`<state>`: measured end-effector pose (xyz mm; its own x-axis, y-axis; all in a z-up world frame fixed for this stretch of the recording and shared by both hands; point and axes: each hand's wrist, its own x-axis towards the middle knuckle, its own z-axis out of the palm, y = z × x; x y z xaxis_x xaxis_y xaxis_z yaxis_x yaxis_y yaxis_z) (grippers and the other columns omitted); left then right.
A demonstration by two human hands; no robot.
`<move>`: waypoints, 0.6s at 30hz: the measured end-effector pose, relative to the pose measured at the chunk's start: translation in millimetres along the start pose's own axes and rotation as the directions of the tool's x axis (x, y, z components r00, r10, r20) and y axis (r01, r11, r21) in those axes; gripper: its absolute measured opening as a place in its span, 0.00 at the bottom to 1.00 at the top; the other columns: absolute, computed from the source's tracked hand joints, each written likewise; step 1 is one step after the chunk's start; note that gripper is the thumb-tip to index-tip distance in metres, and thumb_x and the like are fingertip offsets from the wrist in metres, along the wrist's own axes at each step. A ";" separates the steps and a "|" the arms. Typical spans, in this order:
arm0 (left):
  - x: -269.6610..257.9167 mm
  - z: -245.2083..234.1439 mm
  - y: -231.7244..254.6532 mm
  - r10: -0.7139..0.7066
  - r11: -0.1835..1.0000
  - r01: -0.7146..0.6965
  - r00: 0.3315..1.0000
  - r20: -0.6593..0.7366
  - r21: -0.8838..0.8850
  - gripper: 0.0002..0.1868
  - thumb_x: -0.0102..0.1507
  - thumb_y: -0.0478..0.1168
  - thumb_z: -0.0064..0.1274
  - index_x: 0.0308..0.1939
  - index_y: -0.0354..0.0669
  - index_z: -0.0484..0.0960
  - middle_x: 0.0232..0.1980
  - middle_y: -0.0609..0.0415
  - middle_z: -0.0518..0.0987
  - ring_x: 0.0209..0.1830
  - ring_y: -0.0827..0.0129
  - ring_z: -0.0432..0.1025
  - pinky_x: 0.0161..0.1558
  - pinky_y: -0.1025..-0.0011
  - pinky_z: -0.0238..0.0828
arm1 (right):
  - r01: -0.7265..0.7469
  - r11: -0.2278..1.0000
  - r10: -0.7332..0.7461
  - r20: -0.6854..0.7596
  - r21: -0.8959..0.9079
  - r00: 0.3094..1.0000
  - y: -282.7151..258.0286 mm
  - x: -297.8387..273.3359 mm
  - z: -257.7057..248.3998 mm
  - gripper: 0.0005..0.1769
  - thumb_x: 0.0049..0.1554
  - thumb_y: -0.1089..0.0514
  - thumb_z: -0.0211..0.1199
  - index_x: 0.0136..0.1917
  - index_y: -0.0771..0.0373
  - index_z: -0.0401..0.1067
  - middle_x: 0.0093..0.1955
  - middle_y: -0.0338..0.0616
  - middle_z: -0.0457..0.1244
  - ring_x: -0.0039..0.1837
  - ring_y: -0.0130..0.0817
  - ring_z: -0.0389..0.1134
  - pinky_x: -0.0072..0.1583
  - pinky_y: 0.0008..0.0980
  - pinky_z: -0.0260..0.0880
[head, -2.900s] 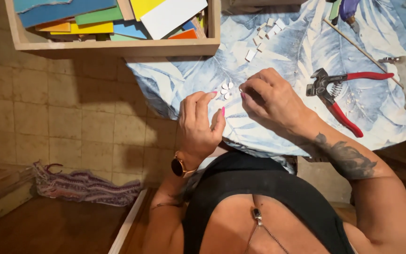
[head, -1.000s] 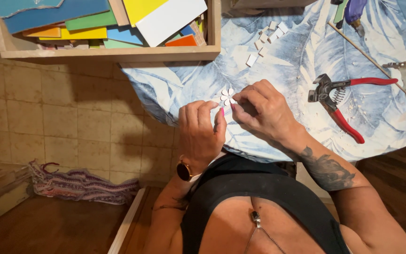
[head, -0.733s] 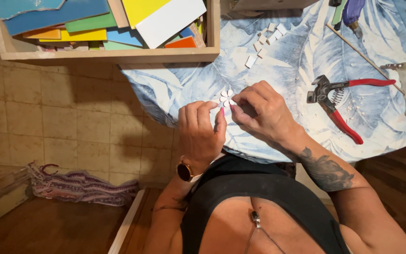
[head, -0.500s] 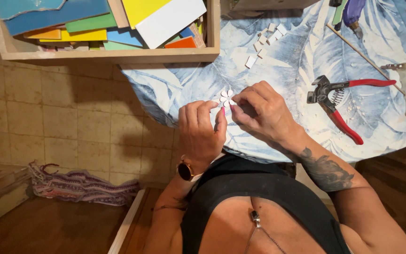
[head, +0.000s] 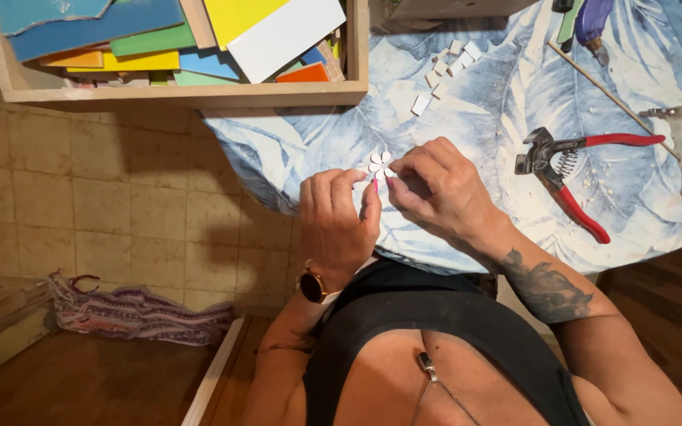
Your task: Cutting small mosaic tiles with nippers and placing them on a work surface.
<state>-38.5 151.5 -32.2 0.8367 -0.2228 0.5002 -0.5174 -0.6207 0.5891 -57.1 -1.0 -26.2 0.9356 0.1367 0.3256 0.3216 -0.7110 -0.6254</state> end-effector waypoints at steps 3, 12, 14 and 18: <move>-0.3 0.7 -0.2 -0.001 1.000 0.001 1.000 0.000 0.007 0.08 0.50 0.35 0.50 0.33 0.39 0.70 0.29 0.53 0.63 0.28 0.63 0.62 0.31 0.68 0.61 | 0.008 1.000 -0.008 -0.003 0.003 1.000 1.1 -1.0 0.2 0.08 0.49 0.58 0.60 0.36 0.66 0.69 0.32 0.44 0.58 0.37 0.37 0.60 0.39 0.28 0.63; -0.7 1.1 0.9 -0.006 1.000 0.006 1.000 -0.008 0.014 0.07 0.52 0.36 0.49 0.32 0.39 0.70 0.30 0.53 0.63 0.28 0.64 0.62 0.31 0.69 0.61 | 0.003 1.000 -0.003 0.005 -0.005 1.000 -1.8 1.3 -1.1 0.07 0.48 0.59 0.60 0.36 0.66 0.68 0.32 0.44 0.58 0.37 0.38 0.60 0.39 0.29 0.64; 0.0 0.3 1.4 -0.005 1.000 0.005 1.000 -0.005 0.016 0.07 0.52 0.36 0.49 0.32 0.39 0.70 0.30 0.53 0.63 0.28 0.64 0.62 0.31 0.70 0.61 | -0.004 1.000 0.004 0.008 -0.003 1.000 -2.7 1.5 -1.7 0.07 0.48 0.59 0.60 0.37 0.66 0.68 0.32 0.44 0.58 0.37 0.38 0.60 0.39 0.29 0.64; 0.1 0.0 0.9 -0.002 1.000 0.002 1.000 -0.002 0.031 0.08 0.52 0.37 0.49 0.33 0.40 0.71 0.30 0.54 0.63 0.28 0.65 0.62 0.31 0.70 0.61 | -0.019 1.000 0.019 0.006 -0.004 1.000 -1.1 -0.2 -0.6 0.07 0.48 0.58 0.60 0.36 0.65 0.68 0.32 0.44 0.58 0.37 0.38 0.60 0.39 0.29 0.64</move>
<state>-38.8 150.9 -31.6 0.8376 -0.2201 0.5000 -0.5098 -0.6441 0.5703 -57.7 -0.7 -25.2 0.9423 0.1277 0.3094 0.3035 -0.7160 -0.6287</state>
